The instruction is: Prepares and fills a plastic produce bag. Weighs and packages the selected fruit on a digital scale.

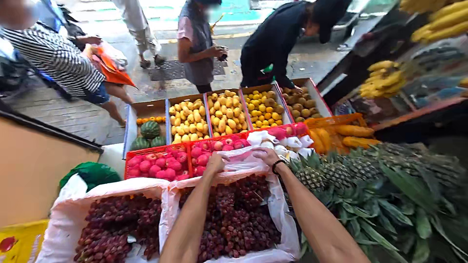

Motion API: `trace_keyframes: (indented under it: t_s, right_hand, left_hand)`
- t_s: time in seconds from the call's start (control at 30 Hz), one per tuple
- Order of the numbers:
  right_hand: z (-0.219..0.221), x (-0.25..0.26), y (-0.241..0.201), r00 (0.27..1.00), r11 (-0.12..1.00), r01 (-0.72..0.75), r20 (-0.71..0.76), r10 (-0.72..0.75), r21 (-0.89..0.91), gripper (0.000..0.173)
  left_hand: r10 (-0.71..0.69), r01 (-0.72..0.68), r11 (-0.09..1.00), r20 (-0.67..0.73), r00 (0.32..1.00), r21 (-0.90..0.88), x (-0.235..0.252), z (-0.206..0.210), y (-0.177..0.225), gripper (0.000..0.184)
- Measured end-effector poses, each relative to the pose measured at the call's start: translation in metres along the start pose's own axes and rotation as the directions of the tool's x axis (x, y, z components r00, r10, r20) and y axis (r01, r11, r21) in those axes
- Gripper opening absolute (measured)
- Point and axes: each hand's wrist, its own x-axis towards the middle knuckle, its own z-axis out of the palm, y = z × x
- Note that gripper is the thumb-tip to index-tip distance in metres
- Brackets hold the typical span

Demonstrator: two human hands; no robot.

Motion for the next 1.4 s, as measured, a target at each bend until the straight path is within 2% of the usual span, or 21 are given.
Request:
trace_keyframes:
  t_s: [0.07,0.1,0.13,0.27,0.3,0.37,0.4,0.47,0.53,0.6,0.63,0.73,0.8,0.9,0.97,1.07,1.13,1.2,1.27,1.33,1.4]
  right_hand:
    - [-0.01,0.011,-0.003,1.0,0.995,0.028,-0.011,-0.027,0.099,0.032]
    - [-0.015,0.019,-0.002,0.998,0.992,0.048,-0.039,-0.044,0.112,0.029]
    - [-0.019,0.028,-0.004,0.997,0.99,0.054,-0.066,-0.045,0.128,0.028]
    - [-0.034,0.065,-0.022,0.998,0.98,0.016,-0.057,-0.005,0.198,0.026]
    - [-0.033,0.074,-0.021,0.999,0.986,0.01,-0.046,-0.002,0.165,0.025]
    - [-0.027,0.089,-0.011,0.999,0.999,-0.04,-0.003,0.04,0.01,0.029]
    - [-0.02,0.094,-0.001,0.996,0.994,-0.084,0.002,0.084,-0.069,0.036]
    - [-0.003,0.105,0.015,0.969,0.958,-0.246,-0.016,0.246,-0.147,0.055]
    - [0.016,0.114,0.028,0.922,0.912,-0.387,-0.064,0.382,-0.138,0.068]
    - [0.025,0.123,0.03,0.892,0.886,-0.449,-0.117,0.437,-0.116,0.075]
    - [0.026,0.125,0.027,0.885,0.879,-0.462,-0.128,0.448,-0.117,0.076]
    - [0.037,0.137,0.027,0.868,0.857,-0.493,-0.149,0.473,-0.149,0.084]
    - [0.037,0.144,0.027,0.845,0.832,-0.534,-0.128,0.52,-0.15,0.086]
    - [0.032,0.152,0.02,0.797,0.795,-0.604,-0.081,0.599,-0.06,0.079]
    - [0.032,0.156,0.013,0.783,0.788,-0.615,-0.098,0.615,0.03,0.065]
    - [0.04,0.16,0.007,0.823,0.828,-0.56,-0.127,0.553,-0.022,0.043]
    - [0.049,0.16,0.011,0.905,0.879,-0.413,-0.002,0.425,-0.237,0.042]
    - [0.063,0.154,0.016,0.938,0.861,-0.139,0.214,0.273,-0.489,0.045]
    - [0.071,0.136,-0.001,0.866,0.791,0.045,0.418,0.273,-0.61,0.04]
    - [0.074,0.113,-0.033,0.788,0.749,0.069,0.496,0.365,-0.659,0.042]
    - [0.08,0.107,-0.038,0.758,0.745,0.07,0.521,0.393,-0.663,0.043]
  left_hand:
    - [0.219,-0.225,0.971,-0.074,0.973,-0.083,0.017,-0.011,-0.007,0.032]
    - [0.271,-0.284,0.951,-0.108,0.956,-0.125,0.026,-0.017,-0.009,0.029]
    - [0.264,-0.282,0.945,-0.121,0.957,-0.167,0.031,-0.025,-0.006,0.029]
    - [0.072,-0.123,0.959,-0.199,0.977,-0.254,0.056,-0.046,0.007,0.026]
    - [0.024,-0.072,0.967,-0.196,0.98,-0.244,0.062,-0.045,0.008,0.031]
    - [-0.068,0.045,0.987,-0.153,0.986,-0.151,0.075,-0.031,0.003,0.062]
    - [-0.122,0.111,0.989,-0.113,0.986,-0.099,0.08,-0.018,0.0,0.077]
    - [-0.2,0.199,0.979,-0.018,0.98,-0.046,0.095,0.001,-0.003,0.091]
    - [-0.142,0.142,0.989,0.005,0.99,-0.035,0.109,0.016,-0.009,0.078]
    - [0.009,-0.012,0.999,-0.05,0.999,-0.047,0.129,0.026,-0.017,0.051]
    - [0.064,-0.067,0.997,-0.068,0.996,-0.042,0.138,0.029,-0.02,0.044]
    - [0.094,-0.093,0.996,-0.047,0.994,0.014,0.157,0.032,-0.029,0.051]
    - [0.163,-0.163,0.986,0.002,0.987,-0.027,0.166,0.027,-0.03,0.057]
    - [0.175,-0.173,0.985,0.182,0.968,-0.028,0.173,0.015,-0.025,0.051]
    - [0.073,-0.091,0.995,0.303,0.95,0.046,0.177,0.009,-0.018,0.049]
    - [-0.019,0.006,0.999,0.283,0.959,0.047,0.186,0.013,-0.015,0.036]
    - [-0.028,0.016,0.998,0.2,0.979,0.058,0.19,0.021,-0.019,0.033]
    - [-0.049,0.01,0.982,0.197,0.979,0.191,0.19,0.029,-0.024,0.035]
    - [-0.106,-0.002,0.934,0.281,0.954,0.358,0.185,0.04,-0.018,0.039]
    - [-0.192,-0.005,0.871,0.349,0.917,0.491,0.176,0.048,-0.001,0.043]
    - [-0.245,-0.011,0.824,0.374,0.894,0.566,0.171,0.047,0.007,0.043]
